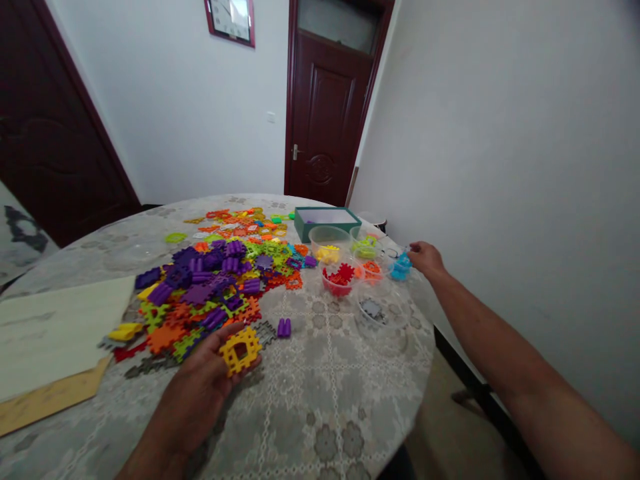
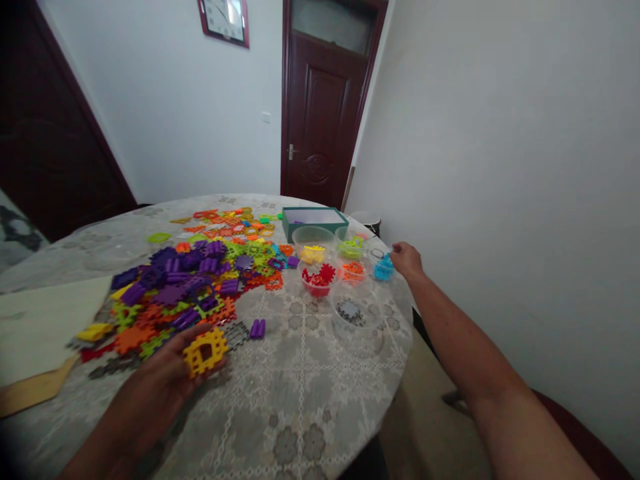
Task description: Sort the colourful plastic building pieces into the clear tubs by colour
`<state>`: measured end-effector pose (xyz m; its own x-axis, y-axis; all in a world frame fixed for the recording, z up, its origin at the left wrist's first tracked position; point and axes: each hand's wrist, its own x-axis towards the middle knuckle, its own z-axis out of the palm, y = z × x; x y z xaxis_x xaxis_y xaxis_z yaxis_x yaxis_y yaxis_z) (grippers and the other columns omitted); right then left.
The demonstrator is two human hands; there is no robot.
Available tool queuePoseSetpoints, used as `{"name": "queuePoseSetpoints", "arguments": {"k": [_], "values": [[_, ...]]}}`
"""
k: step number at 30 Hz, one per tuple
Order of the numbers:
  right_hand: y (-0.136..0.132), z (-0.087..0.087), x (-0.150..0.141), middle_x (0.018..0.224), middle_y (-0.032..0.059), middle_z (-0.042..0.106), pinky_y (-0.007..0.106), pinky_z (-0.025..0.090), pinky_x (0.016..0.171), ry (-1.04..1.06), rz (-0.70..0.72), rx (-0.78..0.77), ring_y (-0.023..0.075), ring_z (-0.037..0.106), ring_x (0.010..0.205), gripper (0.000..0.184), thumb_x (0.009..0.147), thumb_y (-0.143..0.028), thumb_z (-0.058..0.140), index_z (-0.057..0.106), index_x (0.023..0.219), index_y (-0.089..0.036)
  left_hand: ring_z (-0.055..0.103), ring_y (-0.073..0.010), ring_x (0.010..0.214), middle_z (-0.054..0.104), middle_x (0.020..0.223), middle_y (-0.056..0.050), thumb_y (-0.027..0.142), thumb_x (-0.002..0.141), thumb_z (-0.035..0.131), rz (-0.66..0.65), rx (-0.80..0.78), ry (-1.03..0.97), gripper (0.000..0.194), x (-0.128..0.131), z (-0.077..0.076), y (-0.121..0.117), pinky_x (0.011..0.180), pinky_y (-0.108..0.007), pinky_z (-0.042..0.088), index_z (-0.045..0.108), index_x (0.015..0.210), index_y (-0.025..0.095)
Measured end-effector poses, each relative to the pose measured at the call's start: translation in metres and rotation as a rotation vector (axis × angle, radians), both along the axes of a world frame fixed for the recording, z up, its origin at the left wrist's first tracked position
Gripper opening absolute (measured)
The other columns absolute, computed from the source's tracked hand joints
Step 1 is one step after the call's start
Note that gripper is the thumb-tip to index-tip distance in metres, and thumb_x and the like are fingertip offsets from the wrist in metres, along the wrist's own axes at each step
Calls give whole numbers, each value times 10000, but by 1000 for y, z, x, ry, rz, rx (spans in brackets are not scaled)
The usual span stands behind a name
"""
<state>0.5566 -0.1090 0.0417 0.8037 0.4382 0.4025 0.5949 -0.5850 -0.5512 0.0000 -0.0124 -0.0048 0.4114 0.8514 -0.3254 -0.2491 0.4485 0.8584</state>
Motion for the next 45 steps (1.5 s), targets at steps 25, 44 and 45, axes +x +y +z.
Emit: {"name": "queuePoseSetpoints", "arguments": {"k": [25,44,45], "values": [[50,-53,-374,967,0,720,291,466,693,502,1150,-17,160,638,748,369,934,-302,712,649,1296,-281,725,-219,1116,723,1310,-102,168,761,724,-105,134,-66,716,2,-2,-10,918,-311,588,579,1458,254],[111,45,-212,1126,119,757,334,491,877,-201,744,-138,239,685,974,283,965,-232,599,686,1231,-188,741,-236,899,764,1025,-104,441,826,734,171,347,222,368,1,-8,-3,728,-363,639,693,1070,169],[122,47,-198,1143,139,761,341,494,887,-237,681,-220,253,692,994,299,959,-217,595,689,1240,-175,735,-228,880,761,999,-93,432,837,715,208,374,257,345,0,-9,-2,704,-347,633,688,1062,172]]}}
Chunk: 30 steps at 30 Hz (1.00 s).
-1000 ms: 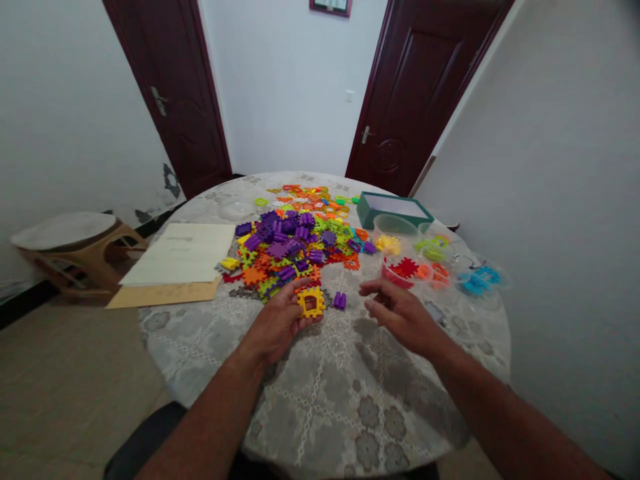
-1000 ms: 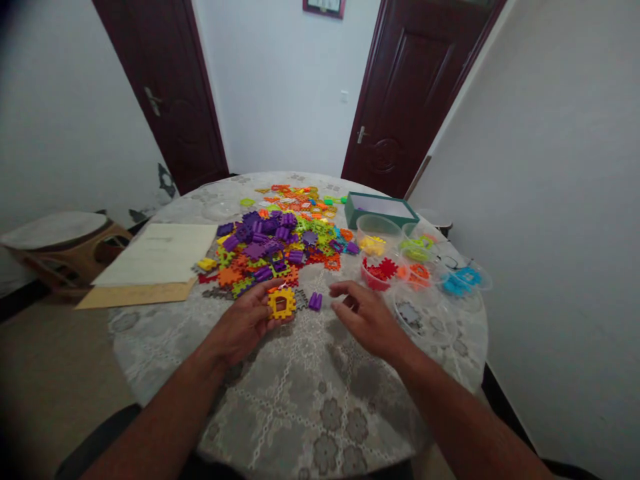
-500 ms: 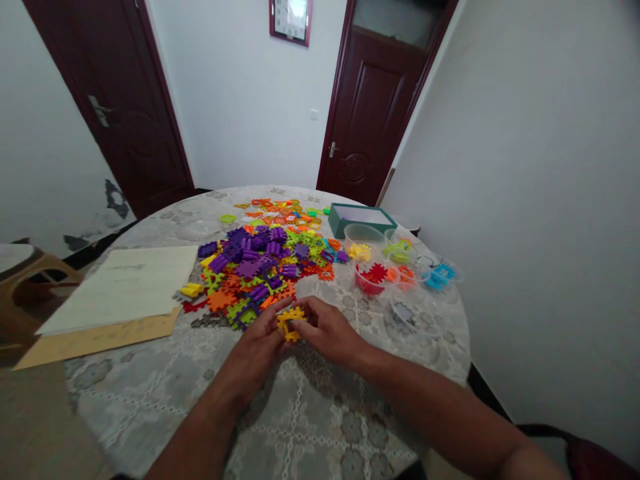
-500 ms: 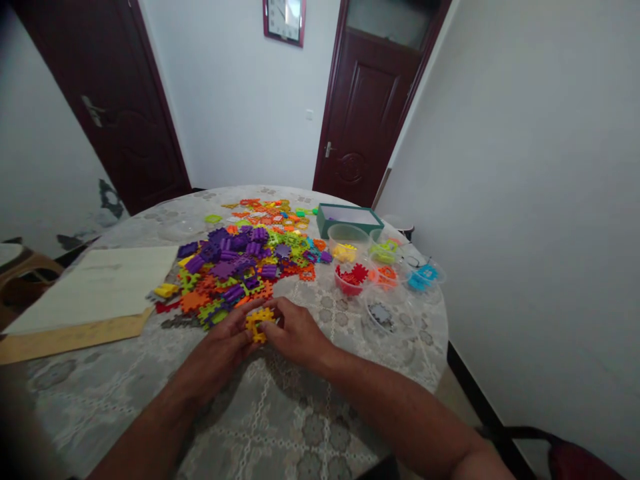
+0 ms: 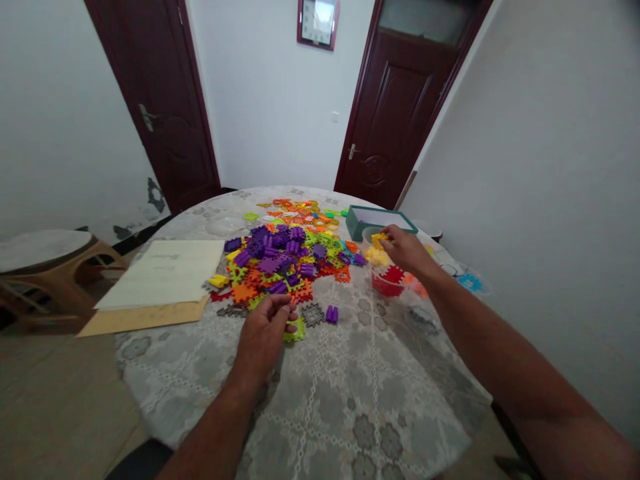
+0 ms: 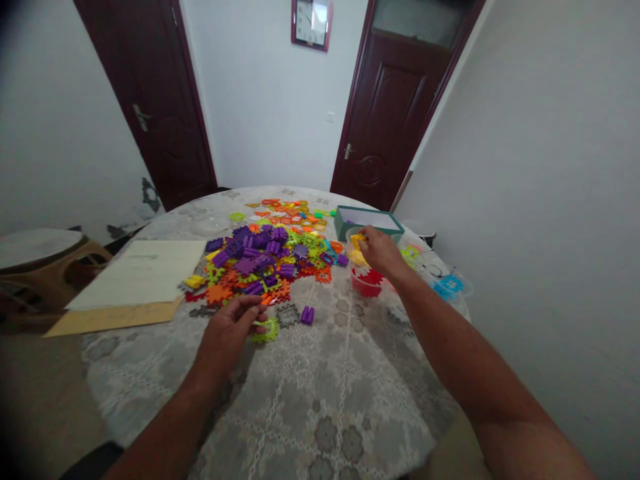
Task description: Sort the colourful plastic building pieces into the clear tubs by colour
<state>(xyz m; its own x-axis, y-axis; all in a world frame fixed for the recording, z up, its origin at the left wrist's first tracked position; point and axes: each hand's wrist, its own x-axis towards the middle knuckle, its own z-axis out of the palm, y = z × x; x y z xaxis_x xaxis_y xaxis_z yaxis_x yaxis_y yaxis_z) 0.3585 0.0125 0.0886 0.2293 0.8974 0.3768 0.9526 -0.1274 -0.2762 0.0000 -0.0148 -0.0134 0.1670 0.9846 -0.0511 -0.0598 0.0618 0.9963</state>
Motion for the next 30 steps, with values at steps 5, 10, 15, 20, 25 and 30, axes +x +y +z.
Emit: {"name": "queuePoseSetpoints", "arguments": {"k": [5,10,15,20,25,30], "values": [[19,-5,33,1092,153,785,319,500,838,-64,-127,-217,265,711,974,297,889,-150,613,752,1152,-143,718,-207,837,751,971,-76,382,864,660,23,60,103,282,-1,0,0,647,-299,609,688,1060,181],[2,-20,30,1023,128,793,296,507,766,-6,-155,-218,224,715,850,358,902,-185,577,735,1219,-133,726,-216,852,766,1002,-83,391,868,662,-1,62,139,283,-1,1,0,660,-310,616,697,1063,189],[-11,-18,30,1104,136,787,298,515,782,9,-134,-207,227,719,887,355,901,-214,597,737,1221,-150,725,-207,842,767,995,-76,394,877,658,-17,42,162,285,-2,1,1,672,-301,613,698,1068,186],[5,6,42,1167,154,777,322,516,882,-144,-156,-187,262,716,1021,337,936,-236,599,737,1233,-158,725,-204,831,774,1005,-75,398,861,664,-19,30,162,295,-1,3,1,661,-296,609,703,1064,187],[23,25,53,1303,171,735,323,491,996,-190,-188,-171,261,692,1160,506,957,-164,570,594,1460,-121,724,-214,834,767,968,-70,417,866,651,-18,49,200,304,-2,0,4,662,-306,612,705,1059,189],[-10,19,29,1202,124,774,288,493,906,-207,-73,-272,241,711,1064,277,981,-285,617,745,1200,-173,733,-219,850,769,986,-66,431,874,639,-33,49,207,311,-3,-5,5,674,-314,614,700,1069,198]]}}
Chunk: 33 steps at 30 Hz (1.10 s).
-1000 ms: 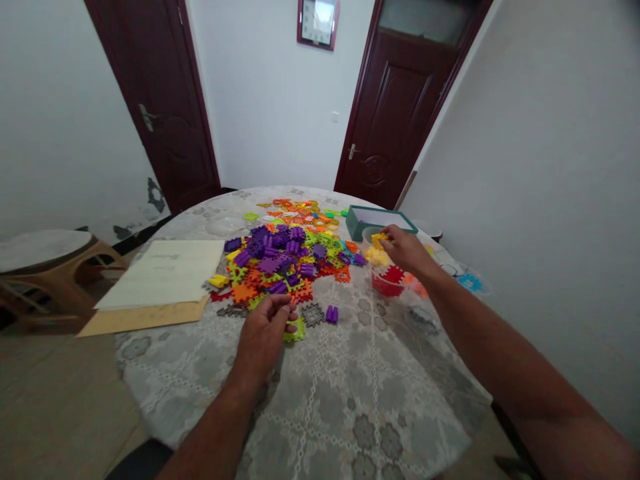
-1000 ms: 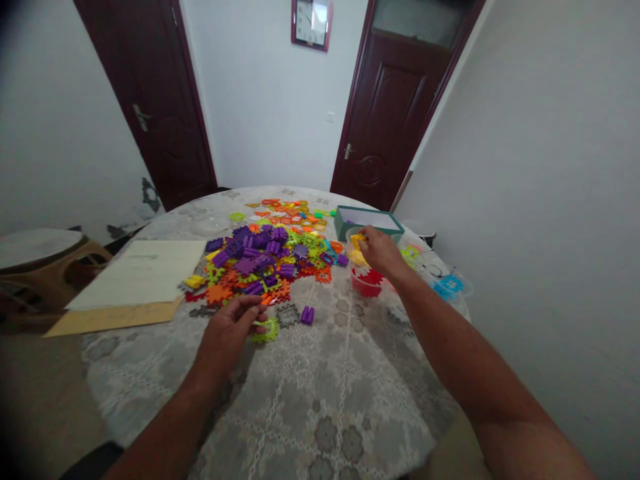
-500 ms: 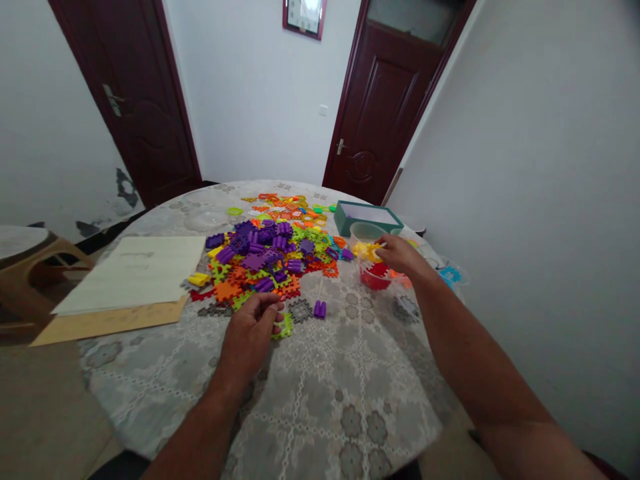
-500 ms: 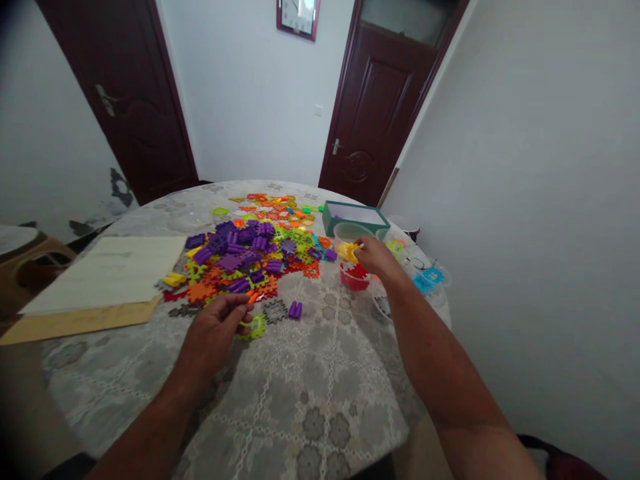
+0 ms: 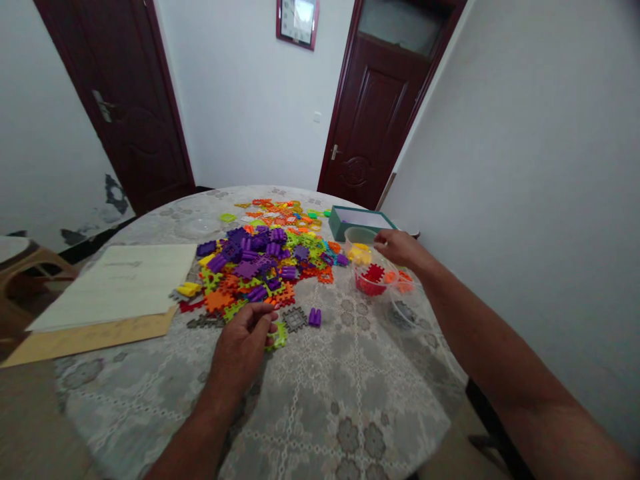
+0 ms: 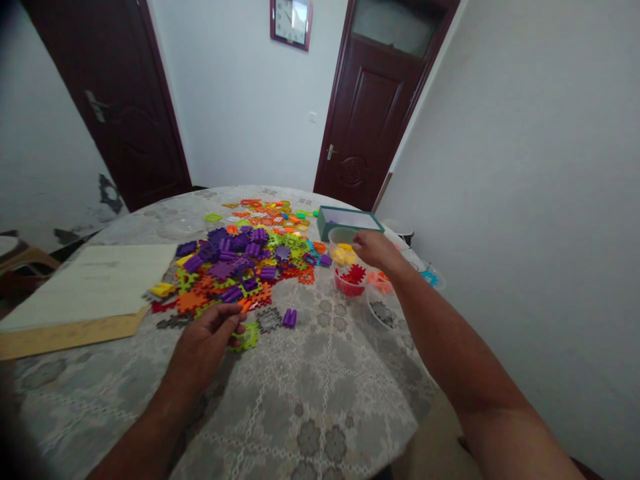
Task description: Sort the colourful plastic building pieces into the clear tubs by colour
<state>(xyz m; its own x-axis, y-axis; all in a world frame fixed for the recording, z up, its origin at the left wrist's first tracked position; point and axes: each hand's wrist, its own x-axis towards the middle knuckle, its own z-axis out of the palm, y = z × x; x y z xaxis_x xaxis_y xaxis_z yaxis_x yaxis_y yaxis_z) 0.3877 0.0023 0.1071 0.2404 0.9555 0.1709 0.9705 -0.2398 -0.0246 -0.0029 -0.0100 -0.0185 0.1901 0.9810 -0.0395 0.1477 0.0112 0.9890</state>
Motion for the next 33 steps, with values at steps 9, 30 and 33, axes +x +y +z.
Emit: {"name": "queuePoseSetpoints", "arguments": {"k": [9,30,33], "values": [[-58,-58,-68,1145,175,764,318,490,825,-165,-4,-241,275,719,1051,268,1035,-324,534,729,1108,-155,735,-225,861,772,1007,-78,462,876,643,-29,6,8,345,1,0,0,676,-316,608,699,1081,191],[-147,-95,-57,1229,130,674,334,526,898,-162,-100,66,263,654,1135,316,1029,-222,547,622,1336,-213,745,-230,820,782,922,-59,478,852,662,-17,42,83,332,1,-1,2,678,-318,608,727,1048,217],[-152,-102,-56,1196,106,693,306,531,849,-134,-103,56,231,681,1082,347,1049,-188,481,602,1371,-233,738,-226,808,772,899,-57,457,845,666,20,37,53,316,1,4,1,670,-317,611,725,1032,210]]}}
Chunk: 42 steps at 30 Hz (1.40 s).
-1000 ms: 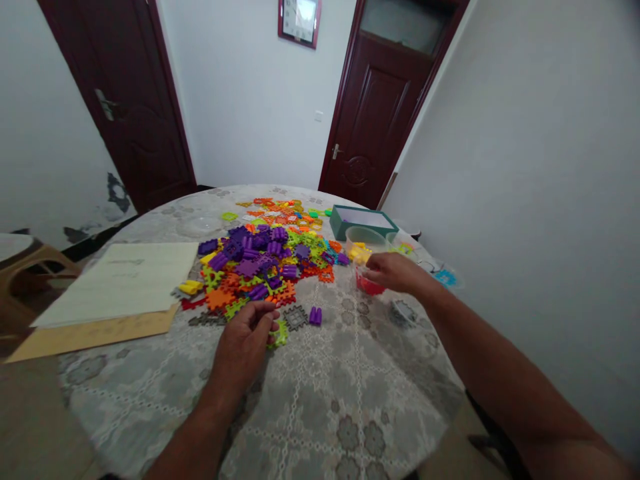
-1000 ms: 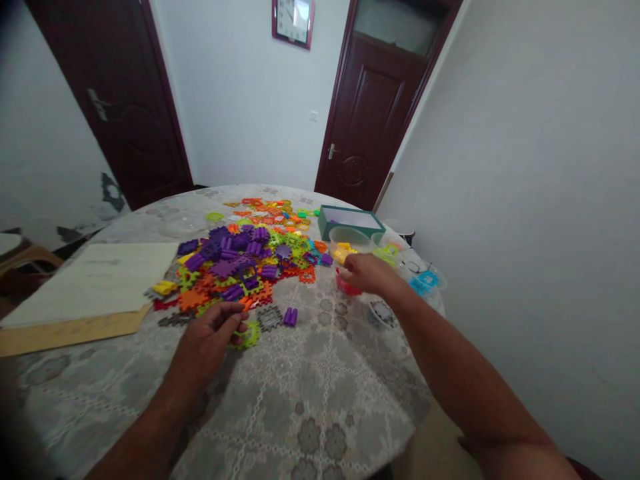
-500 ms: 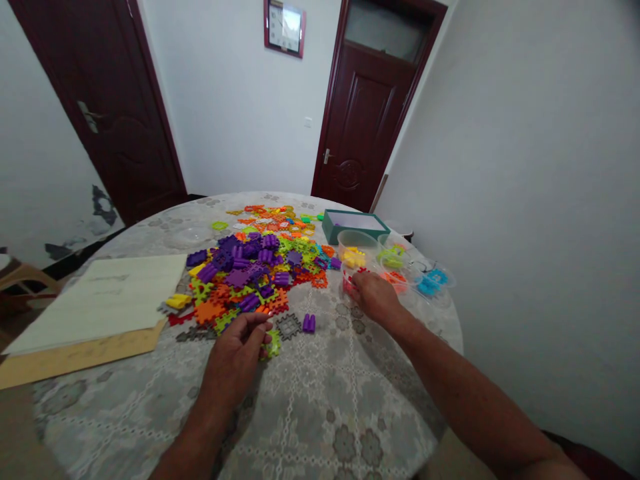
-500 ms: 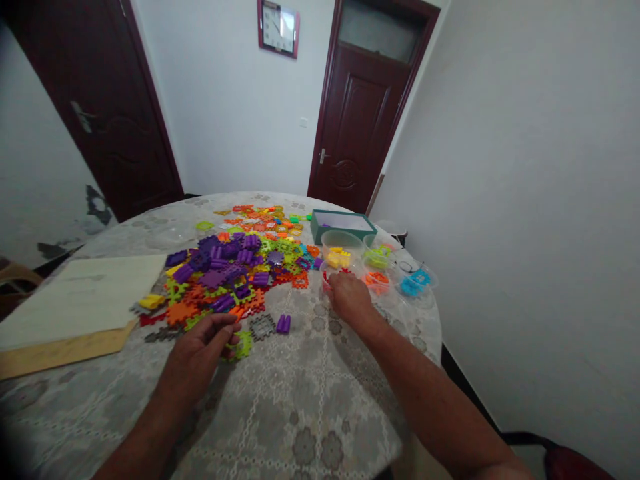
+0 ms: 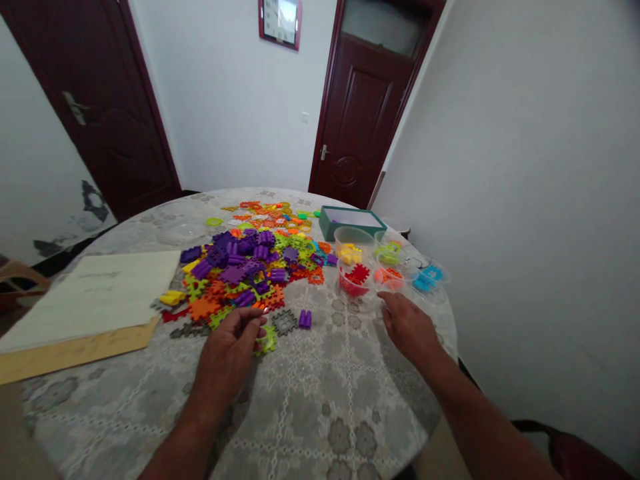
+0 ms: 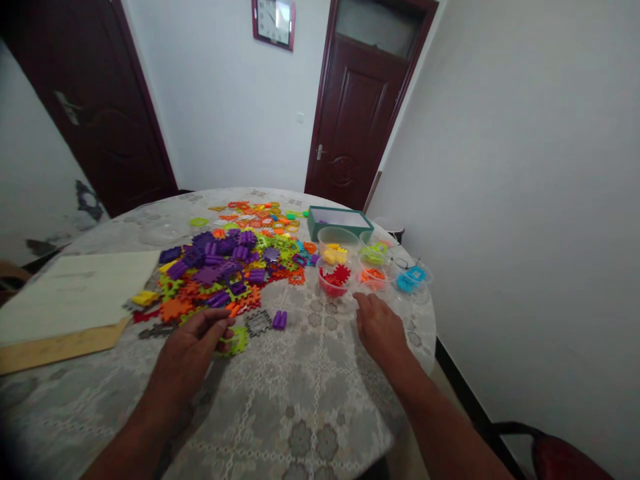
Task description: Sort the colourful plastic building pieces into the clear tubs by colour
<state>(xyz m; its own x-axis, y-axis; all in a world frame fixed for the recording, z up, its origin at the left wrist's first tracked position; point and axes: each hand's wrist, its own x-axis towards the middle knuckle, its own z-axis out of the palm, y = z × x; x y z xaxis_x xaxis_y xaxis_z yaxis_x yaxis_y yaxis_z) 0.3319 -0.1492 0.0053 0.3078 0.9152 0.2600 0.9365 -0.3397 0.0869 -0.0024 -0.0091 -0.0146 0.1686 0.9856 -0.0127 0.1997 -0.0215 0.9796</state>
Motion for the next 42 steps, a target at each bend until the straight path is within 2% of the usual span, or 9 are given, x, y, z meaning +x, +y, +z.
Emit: {"name": "queuePoseSetpoints", "arguments": {"k": [4,7,10,15,19,23,26,31,42], "values": [[-4,1,-3,1176,113,693,338,551,811,-37,22,33,254,687,1035,330,1047,-233,488,606,1355,-224,722,-209,810,764,926,-57,426,867,649,63,26,-60,302,-2,3,-1,655,-302,599,706,1063,203],[-6,10,-14,1231,159,672,441,542,968,-55,121,144,321,639,1150,301,1021,-283,532,636,1290,-196,722,-209,837,764,939,-61,424,878,648,106,38,-83,308,-6,5,0,676,-304,594,701,1079,197],[1,21,-38,1281,163,661,469,503,1071,87,286,192,320,616,1207,291,1021,-278,515,645,1273,-211,724,-217,855,766,957,-70,444,890,645,86,56,-68,342,-12,9,2,708,-318,590,701,1109,188],[46,21,-87,1368,129,654,401,536,1016,325,489,-79,262,655,1177,345,1038,-266,502,624,1358,-227,714,-246,971,770,1049,-80,383,934,583,56,258,280,285,-23,14,4,901,-384,564,718,1116,208],[86,6,-106,1431,143,613,345,516,993,332,521,-244,251,645,1207,450,1031,-223,501,566,1475,-197,695,-240,1003,747,1116,-87,289,964,550,-88,483,532,247,-25,2,0,987,-395,527,689,1154,213],[100,-6,-107,1294,133,663,330,479,1020,438,538,-258,235,647,1166,404,985,-212,590,650,1383,-177,647,-275,1188,702,1239,-120,249,956,584,-268,565,697,300,-20,-11,-7,1023,-402,519,660,1244,209],[97,-12,-104,1176,97,694,307,484,979,590,561,-216,212,658,1086,363,926,-192,656,700,1286,-176,638,-289,1188,679,1254,-134,256,956,603,-338,541,819,316,-15,-11,-11,982,-405,538,657,1262,198],[95,-20,-99,1072,49,721,293,494,928,744,602,-139,194,667,1013,248,902,-151,648,739,1126,-205,628,-285,1196,664,1280,-133,269,957,612,-333,525,859,360,-12,-9,-11,980,-398,534,630,1313,216],[97,-16,-105,1145,50,767,310,512,979,776,604,13,196,696,1065,298,913,-130,646,722,1188,-215,661,-305,1132,642,1225,-127,347,914,608,-287,544,760,426,-13,-22,0,918,-405,560,626,1321,221]]}}
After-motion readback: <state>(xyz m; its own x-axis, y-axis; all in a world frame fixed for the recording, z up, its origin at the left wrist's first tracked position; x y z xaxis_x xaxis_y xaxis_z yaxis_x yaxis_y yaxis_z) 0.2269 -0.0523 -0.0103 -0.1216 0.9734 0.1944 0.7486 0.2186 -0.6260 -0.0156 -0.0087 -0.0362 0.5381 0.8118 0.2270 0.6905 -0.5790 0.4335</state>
